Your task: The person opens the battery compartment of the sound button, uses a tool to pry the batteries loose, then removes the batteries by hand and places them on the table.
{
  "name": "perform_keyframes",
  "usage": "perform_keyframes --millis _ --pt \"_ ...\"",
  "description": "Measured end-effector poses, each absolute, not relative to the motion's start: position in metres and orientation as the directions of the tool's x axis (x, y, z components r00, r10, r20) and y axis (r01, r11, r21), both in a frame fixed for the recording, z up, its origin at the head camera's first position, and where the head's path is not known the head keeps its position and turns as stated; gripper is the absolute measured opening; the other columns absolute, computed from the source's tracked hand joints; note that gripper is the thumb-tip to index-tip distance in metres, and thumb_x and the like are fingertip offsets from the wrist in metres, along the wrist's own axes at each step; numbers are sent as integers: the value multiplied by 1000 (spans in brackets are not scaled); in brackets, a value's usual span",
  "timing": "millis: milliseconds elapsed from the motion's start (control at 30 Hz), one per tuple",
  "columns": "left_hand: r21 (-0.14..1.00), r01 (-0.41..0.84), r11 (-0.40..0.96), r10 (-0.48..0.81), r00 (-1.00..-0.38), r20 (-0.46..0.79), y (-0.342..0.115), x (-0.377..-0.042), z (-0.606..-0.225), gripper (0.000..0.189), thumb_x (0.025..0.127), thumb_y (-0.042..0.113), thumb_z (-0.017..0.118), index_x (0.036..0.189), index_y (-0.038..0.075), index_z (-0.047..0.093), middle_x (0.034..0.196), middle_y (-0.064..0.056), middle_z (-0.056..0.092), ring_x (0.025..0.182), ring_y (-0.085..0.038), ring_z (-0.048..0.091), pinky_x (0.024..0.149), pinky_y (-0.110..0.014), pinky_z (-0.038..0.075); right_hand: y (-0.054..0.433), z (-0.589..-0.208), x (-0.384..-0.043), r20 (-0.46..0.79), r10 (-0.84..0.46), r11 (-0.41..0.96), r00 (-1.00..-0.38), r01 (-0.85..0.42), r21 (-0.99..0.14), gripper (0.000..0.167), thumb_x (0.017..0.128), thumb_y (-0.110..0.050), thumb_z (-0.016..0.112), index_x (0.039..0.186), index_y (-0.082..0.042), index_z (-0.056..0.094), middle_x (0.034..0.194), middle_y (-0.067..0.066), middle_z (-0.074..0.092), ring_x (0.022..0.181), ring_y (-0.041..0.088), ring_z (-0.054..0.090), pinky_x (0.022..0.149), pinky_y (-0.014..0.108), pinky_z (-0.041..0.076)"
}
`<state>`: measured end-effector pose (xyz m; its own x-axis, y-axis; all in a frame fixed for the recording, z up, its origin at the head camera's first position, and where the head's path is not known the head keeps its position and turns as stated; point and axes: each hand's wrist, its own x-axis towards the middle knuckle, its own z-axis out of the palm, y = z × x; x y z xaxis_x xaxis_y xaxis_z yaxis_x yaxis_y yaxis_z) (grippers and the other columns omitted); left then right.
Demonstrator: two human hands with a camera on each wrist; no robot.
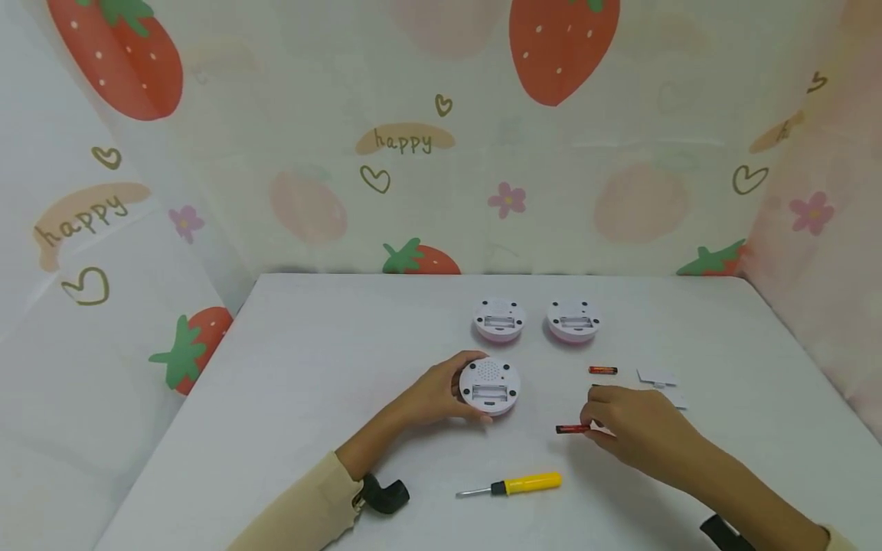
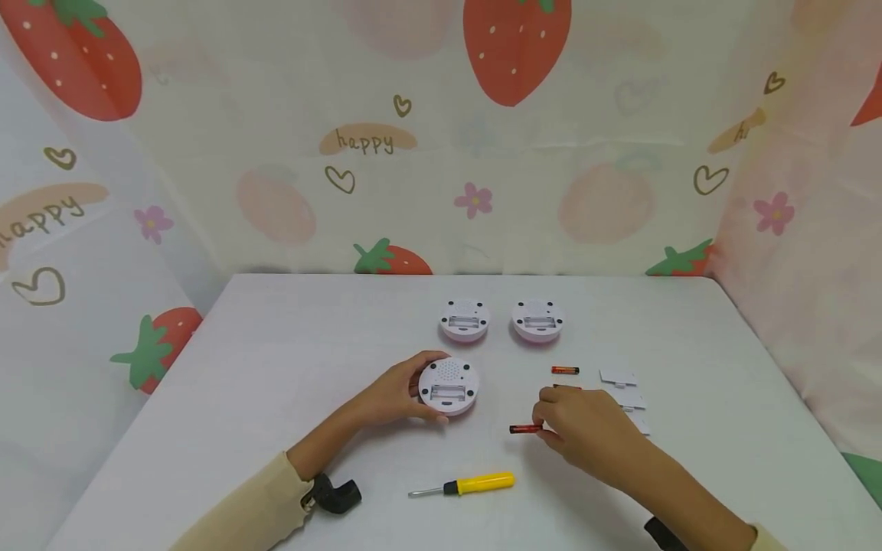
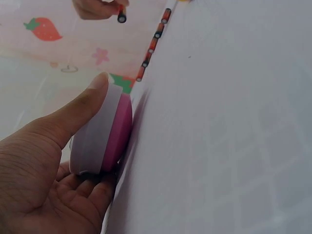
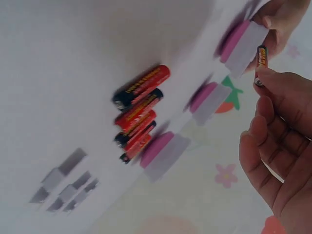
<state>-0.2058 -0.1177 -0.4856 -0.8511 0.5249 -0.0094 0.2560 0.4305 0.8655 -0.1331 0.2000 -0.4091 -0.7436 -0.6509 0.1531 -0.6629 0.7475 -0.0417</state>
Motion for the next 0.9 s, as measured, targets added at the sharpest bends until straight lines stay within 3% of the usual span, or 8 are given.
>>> perform_keyframes --millis 267,567,900 --pt "879 219 424 516 -856 -37 -123 -203 -493 95 72 25 95 151 18 42 142 4 55 125 -11 54 109 -31 44 214 -420 -120 127 -601 790 -789 -611 -54 17 77 -21 89 84 -28 75 93 -9 71 84 14 69 61 25 56" --pt "887 210 411 512 -859 -34 -118 -202 -492 95 71 25 95 150 18 42 139 6 57 122 -10 55 108 -30 45 231 -429 -117 120 -590 802 -798 -597 -32 17 76 -24 90 84 -29 75 83 -16 66 70 4 58 59 24 52" --pt "876 237 419 524 -851 -20 -115 -206 -486 95 72 24 95 151 19 42 142 5 55 126 -10 53 111 -33 42 242 -436 -119 41 -543 838 -839 -544 -44 16 75 -25 90 81 -28 76 83 -15 66 71 5 57 59 25 51"
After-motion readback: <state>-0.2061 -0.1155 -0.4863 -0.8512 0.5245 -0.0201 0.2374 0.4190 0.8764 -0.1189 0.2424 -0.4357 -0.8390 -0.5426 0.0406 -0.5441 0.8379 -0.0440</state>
